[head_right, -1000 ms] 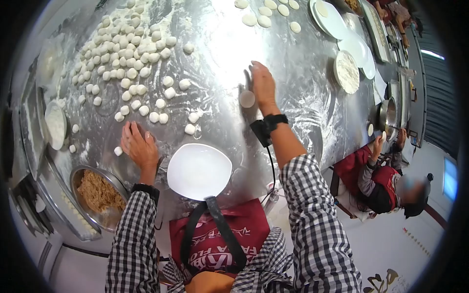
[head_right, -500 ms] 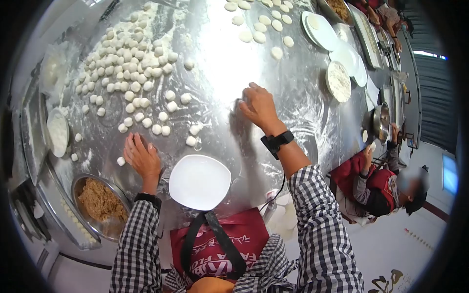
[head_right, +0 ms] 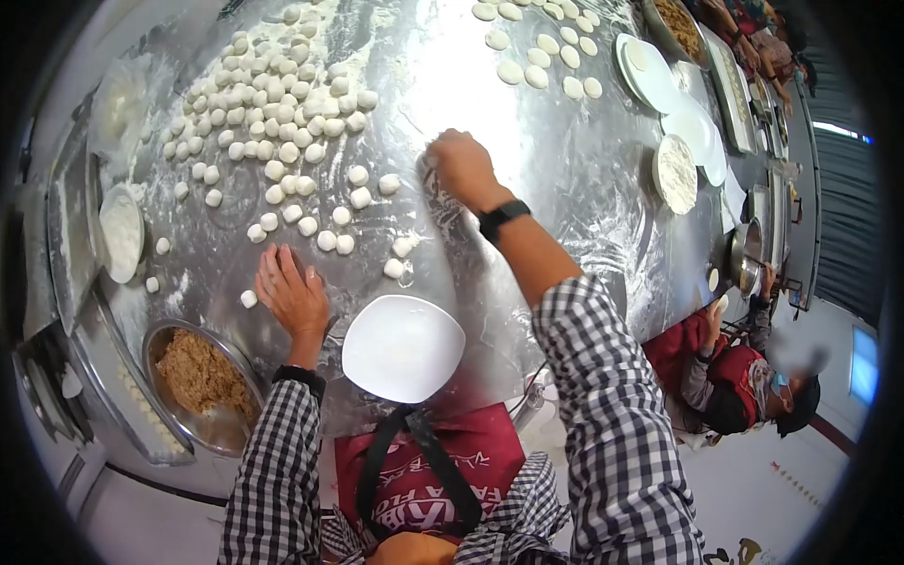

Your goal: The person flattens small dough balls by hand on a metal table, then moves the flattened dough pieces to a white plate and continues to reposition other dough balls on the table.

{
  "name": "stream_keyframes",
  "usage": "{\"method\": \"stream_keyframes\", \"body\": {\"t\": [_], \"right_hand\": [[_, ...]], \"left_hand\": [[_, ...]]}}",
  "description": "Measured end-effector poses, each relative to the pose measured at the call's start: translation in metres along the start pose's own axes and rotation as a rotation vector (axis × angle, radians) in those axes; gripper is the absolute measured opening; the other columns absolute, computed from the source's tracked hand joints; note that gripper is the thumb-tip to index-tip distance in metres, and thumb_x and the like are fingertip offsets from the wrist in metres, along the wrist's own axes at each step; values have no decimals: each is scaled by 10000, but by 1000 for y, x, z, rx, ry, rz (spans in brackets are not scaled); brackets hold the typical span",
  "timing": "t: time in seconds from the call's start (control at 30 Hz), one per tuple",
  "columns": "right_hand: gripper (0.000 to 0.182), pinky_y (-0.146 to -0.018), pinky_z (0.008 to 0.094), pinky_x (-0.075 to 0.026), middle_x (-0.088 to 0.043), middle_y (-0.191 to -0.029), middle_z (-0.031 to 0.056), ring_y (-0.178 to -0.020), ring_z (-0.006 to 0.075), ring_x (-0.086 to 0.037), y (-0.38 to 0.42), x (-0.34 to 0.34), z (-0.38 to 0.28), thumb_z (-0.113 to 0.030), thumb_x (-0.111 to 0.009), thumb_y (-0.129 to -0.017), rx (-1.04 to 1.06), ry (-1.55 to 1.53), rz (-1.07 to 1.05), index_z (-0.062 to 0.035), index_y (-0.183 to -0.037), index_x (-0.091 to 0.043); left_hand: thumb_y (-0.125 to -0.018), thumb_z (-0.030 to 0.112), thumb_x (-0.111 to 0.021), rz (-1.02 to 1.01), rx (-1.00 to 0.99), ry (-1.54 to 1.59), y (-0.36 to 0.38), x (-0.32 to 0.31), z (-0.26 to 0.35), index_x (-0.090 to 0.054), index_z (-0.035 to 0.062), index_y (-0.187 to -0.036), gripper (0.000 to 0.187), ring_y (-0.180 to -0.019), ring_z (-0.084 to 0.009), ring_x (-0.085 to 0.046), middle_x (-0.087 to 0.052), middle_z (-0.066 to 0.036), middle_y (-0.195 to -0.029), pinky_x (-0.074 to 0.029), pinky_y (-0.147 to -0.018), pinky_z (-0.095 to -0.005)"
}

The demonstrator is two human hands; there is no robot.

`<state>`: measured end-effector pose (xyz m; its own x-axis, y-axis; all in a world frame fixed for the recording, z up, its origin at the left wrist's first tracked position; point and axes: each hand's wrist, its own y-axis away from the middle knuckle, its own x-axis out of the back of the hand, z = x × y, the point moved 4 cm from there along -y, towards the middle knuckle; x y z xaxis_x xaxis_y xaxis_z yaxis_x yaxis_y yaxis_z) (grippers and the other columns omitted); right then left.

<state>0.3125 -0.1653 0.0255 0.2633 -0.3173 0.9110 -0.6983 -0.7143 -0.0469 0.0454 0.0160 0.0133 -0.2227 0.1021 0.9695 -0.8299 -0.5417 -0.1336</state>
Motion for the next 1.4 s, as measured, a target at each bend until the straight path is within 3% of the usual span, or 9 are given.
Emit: {"method": "stream_keyframes", "body": {"t": [0.2, 0.67, 0.8, 0.9, 1.07, 1.17, 1.27, 1.37, 1.4], "right_hand": [[98, -644, 391, -495, -581, -862, 89, -735, 293, -602, 103, 31, 32, -137, -628, -765, -355, -13, 27, -113, -856, -654], [220, -748, 374, -472, -590, -937, 103, -875, 301, -580, 135, 35, 17, -166, -680, -792, -538, -96, -7, -93, -991, -621], [286, -860, 424, -431, -615, -987, 160, -964, 354, -550, 116, 30, 45, -281, -578, -872, -430, -203, 354, -42, -1026, -613], [293, -884, 416, -421, -617, -1004, 164, -976, 349, -551, 86, 25, 49, -277, -541, -889, -420, -200, 380, -36, -1042, -609], [346, -919, 546, -354, -400, -1327, 184, -1194, 417, -399, 77, 1, 27, -319, -525, -896, -314, 163, 248, -142, -1194, -541], [352, -942, 492, -365, -470, -1267, 177, -1187, 396, -429, 79, 0, 20, -305, -555, -886, -277, 331, 320, -129, -1191, -553], [338, -903, 432, -406, -545, -1153, 150, -1113, 360, -487, 82, 8, 46, -275, -610, -839, -267, -54, 406, -110, -1134, -585], [303, -838, 387, -450, -580, -1043, 121, -1033, 324, -526, 103, 31, 40, -236, -651, -779, -473, -426, 171, -94, -1044, -618], [262, -778, 379, -474, -575, -1022, 98, -959, 284, -546, 106, 38, 26, -175, -656, -734, -296, -136, 130, -88, -979, -626]], "left_hand": [[-857, 242, -561, 4, 10, -30, -1, -3, 1, -400, 70, -1343, 540, -1323, -320, -333, -361, -123, -1418, -232, -1078, -521], [-847, 230, -574, 6, -3, -57, -1, -4, 1, -386, 79, -1350, 559, -1333, -308, -321, -359, -111, -1418, -232, -1075, -522], [-840, 223, -587, -6, 2, -44, 0, -4, 1, -381, 81, -1352, 570, -1328, -312, -328, -359, -115, -1417, -233, -1074, -530], [-836, 221, -592, 1, -6, -42, 0, -4, 0, -378, 81, -1353, 577, -1326, -313, -333, -358, -118, -1416, -235, -1073, -534], [-853, 219, -548, -9, 3, -28, -1, -2, 2, -382, 74, -1353, 547, -1335, -312, -318, -363, -121, -1412, -217, -1084, -525], [-834, 209, -587, -15, -4, -43, -3, -1, 2, -374, 67, -1351, 577, -1326, -317, -328, -356, -125, -1411, -228, -1073, -533], [-834, 209, -584, -15, -11, -45, -2, -1, 4, -375, 66, -1348, 573, -1328, -317, -323, -355, -125, -1409, -227, -1072, -531], [-835, 213, -583, -13, -12, -44, -2, -1, 2, -377, 67, -1345, 570, -1328, -317, -323, -355, -126, -1408, -229, -1071, -530], [-836, 215, -582, -11, -13, -47, -2, -1, 2, -377, 68, -1345, 568, -1327, -316, -323, -356, -125, -1407, -230, -1070, -529]]}}
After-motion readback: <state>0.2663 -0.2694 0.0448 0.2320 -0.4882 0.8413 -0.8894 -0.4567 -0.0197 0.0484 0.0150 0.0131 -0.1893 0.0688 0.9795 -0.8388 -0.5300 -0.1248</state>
